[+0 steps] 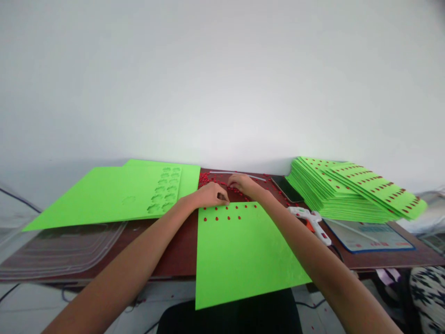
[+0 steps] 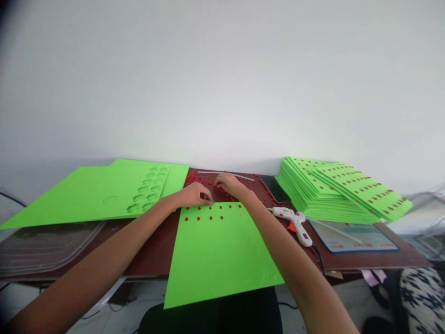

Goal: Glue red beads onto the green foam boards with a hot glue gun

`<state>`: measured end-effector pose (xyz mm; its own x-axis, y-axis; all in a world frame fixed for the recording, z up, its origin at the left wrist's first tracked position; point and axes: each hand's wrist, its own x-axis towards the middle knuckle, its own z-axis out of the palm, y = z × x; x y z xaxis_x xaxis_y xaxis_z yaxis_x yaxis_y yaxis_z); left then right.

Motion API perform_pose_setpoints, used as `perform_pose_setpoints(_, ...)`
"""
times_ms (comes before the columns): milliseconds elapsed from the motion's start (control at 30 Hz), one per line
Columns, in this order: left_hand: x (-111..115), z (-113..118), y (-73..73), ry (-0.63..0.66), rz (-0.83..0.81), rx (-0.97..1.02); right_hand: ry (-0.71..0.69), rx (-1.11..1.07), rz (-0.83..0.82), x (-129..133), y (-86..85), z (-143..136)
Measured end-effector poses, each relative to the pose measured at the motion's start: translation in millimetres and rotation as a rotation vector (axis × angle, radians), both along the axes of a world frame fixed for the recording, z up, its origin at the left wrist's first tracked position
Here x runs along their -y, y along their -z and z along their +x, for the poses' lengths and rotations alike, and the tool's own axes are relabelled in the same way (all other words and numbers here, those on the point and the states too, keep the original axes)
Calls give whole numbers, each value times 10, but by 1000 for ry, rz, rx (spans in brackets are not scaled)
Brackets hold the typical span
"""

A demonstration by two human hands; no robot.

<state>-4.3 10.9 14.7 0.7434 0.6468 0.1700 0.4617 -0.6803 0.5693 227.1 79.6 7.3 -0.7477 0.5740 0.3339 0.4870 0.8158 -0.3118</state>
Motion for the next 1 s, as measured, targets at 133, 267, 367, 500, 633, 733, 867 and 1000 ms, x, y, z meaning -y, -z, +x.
perform_pose_setpoints(133, -11, -6, 26, -16, -29, 8, 107, 3, 18, 286, -130, 442)
perform_pose_setpoints(267, -3, 2, 15, -24, -62, 16, 249, -217, 72, 685, -271, 732)
perform_pose_setpoints(367, -3, 10, 6, -27, -68, 11, 318, -415, 129, 977, -323, 866)
perform_pose_setpoints(500, 0, 15, 0, -31, -61, 0, 351, -401, 85, 1193, -262, 939)
perform_pose_setpoints(633, 24, 24, -24, -39, -76, -3, 344, -287, 100, 1183, -122, 968)
perform_pose_setpoints(733, 40, 32, -41, -46, -88, -2, 320, -226, 79, 1131, -37, 1006)
perform_pose_setpoints(867, 32, 27, -33, -38, -64, -14, 267, -175, 37, 1133, 9, 1028)
perform_pose_setpoints(1000, 17, 15, -14, -37, -61, -20, 258, -162, 57, 1160, 8, 1003)
